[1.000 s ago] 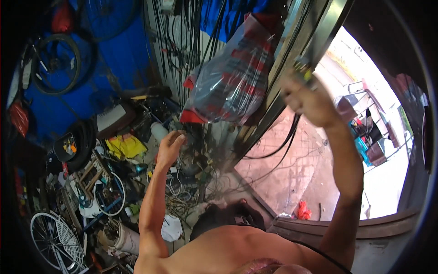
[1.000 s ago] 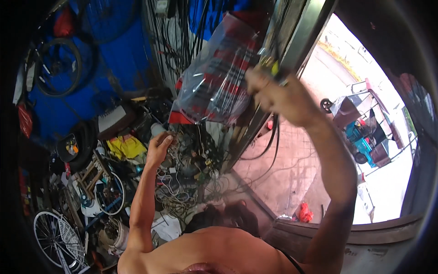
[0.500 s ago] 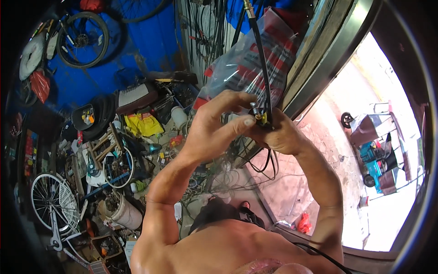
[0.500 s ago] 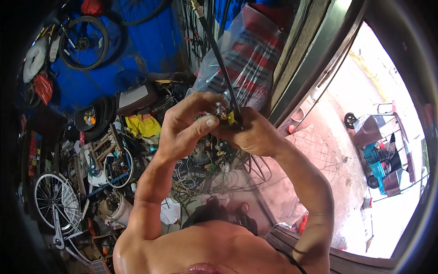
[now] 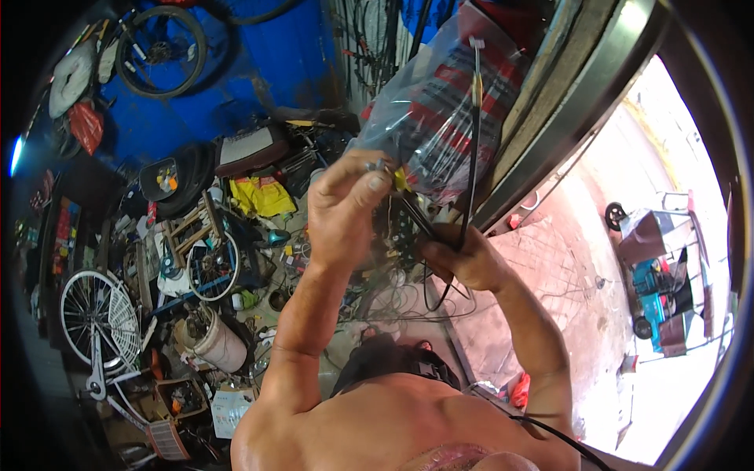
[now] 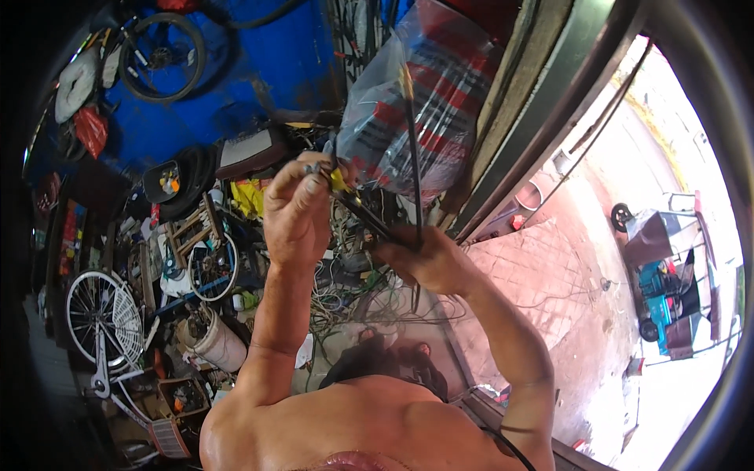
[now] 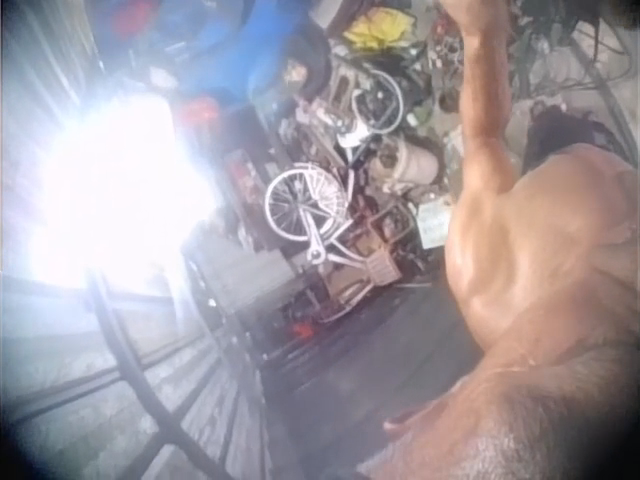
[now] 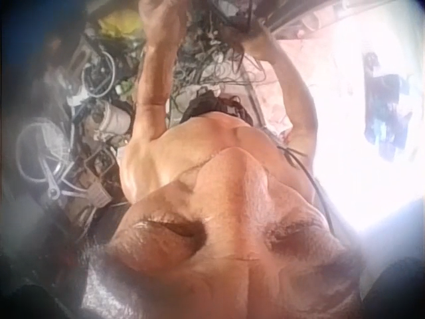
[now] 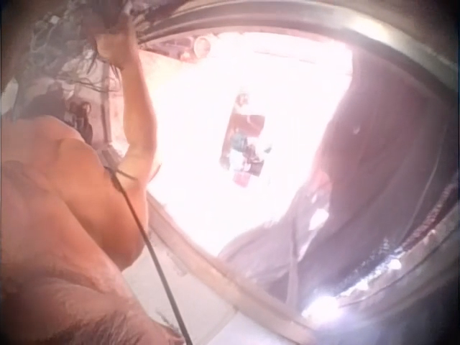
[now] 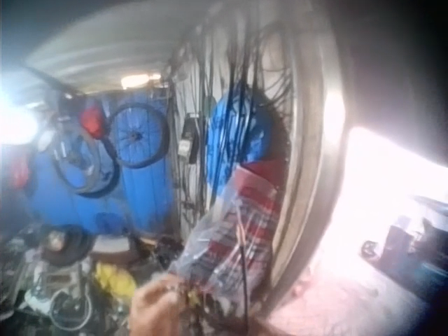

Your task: The person organizes and connects several long black electrical wires hanging from the ceiling, eventually twisting the ends of two wires together by hand.

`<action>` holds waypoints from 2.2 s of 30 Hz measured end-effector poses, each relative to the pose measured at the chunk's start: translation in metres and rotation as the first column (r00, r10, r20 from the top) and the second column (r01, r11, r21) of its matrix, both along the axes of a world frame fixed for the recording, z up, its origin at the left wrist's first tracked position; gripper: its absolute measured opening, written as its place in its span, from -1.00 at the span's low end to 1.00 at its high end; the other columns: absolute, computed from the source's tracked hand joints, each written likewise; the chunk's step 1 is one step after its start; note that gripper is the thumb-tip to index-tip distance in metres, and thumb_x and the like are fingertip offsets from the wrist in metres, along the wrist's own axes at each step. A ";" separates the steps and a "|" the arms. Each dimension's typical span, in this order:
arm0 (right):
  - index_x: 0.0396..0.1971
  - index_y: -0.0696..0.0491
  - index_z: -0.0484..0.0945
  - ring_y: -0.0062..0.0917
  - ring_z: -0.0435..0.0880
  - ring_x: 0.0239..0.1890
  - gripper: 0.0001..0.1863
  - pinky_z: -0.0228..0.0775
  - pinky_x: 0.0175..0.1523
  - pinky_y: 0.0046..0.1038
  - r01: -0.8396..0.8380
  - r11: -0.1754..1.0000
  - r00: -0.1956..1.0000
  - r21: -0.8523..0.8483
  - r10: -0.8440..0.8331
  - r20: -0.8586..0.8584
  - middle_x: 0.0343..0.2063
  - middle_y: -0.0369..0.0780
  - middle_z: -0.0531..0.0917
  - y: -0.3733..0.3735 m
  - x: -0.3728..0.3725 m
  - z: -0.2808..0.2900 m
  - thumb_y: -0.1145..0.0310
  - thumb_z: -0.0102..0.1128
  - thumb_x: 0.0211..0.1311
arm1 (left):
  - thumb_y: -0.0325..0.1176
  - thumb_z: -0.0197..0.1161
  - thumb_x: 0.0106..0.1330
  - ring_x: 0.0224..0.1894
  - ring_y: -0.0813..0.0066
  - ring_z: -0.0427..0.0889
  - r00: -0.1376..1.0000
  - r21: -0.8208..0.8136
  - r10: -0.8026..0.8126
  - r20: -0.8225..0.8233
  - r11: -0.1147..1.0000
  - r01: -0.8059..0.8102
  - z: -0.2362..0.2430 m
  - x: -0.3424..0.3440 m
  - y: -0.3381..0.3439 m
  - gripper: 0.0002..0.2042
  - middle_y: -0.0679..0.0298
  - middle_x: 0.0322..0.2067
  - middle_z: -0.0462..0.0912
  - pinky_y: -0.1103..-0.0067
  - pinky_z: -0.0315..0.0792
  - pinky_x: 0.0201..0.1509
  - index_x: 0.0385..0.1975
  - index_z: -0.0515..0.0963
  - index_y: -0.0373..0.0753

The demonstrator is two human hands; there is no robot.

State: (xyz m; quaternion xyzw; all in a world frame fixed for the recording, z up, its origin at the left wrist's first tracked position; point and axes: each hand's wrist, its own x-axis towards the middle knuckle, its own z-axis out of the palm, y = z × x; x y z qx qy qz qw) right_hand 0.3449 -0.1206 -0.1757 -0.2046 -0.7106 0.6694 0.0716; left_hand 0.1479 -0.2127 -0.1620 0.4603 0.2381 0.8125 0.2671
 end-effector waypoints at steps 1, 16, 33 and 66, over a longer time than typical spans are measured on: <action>-0.18 0.12 0.62 -0.79 0.37 -0.67 -0.79 0.16 -0.56 -0.62 -0.012 0.998 1.000 -0.054 0.013 0.011 -0.67 -0.41 0.48 -0.001 0.003 -0.011 0.30 0.28 0.33 | -0.40 0.22 0.41 -0.08 0.22 0.63 0.999 0.045 0.023 0.046 0.999 -0.025 0.003 -0.001 0.000 -0.83 0.13 -0.14 0.64 0.26 0.46 0.06 -0.12 0.61 -0.33; -0.45 0.13 0.58 -0.79 0.37 -0.68 -0.80 0.21 -0.56 -0.60 -0.053 0.997 0.978 0.057 0.040 0.206 -0.72 -0.44 0.45 -0.042 0.007 -0.069 0.33 0.28 0.31 | -0.08 -0.19 0.58 -0.22 0.13 0.69 0.922 -0.175 -0.047 0.383 0.977 0.123 0.004 0.031 -0.019 -0.61 0.02 -0.16 0.63 0.23 0.59 -0.12 0.10 0.38 -0.25; -0.25 0.14 0.45 -0.72 0.26 -0.70 -0.46 0.10 -0.58 -0.63 -0.070 0.955 0.968 -0.287 -0.004 -0.250 -0.69 -0.36 0.35 -0.054 0.014 -0.056 -0.13 -0.07 0.48 | -0.06 -0.13 0.55 -0.36 0.29 0.59 0.794 -0.114 -0.257 0.551 0.919 0.377 -0.011 0.047 -0.034 -0.55 0.11 -0.30 0.58 0.37 0.50 -0.21 0.11 0.39 -0.35; -0.01 0.22 0.52 -0.52 0.60 -0.34 -0.76 0.43 -0.17 -0.50 0.460 0.784 0.882 0.416 -0.350 -0.316 -0.38 -0.19 0.65 -0.030 0.038 -0.055 0.42 -0.04 0.50 | -0.35 0.31 0.37 -0.29 0.58 0.60 0.979 -0.319 0.092 0.181 0.947 -0.030 -0.021 0.045 -0.008 -0.77 0.24 -0.29 0.65 0.62 0.52 -0.31 -0.12 0.50 -0.35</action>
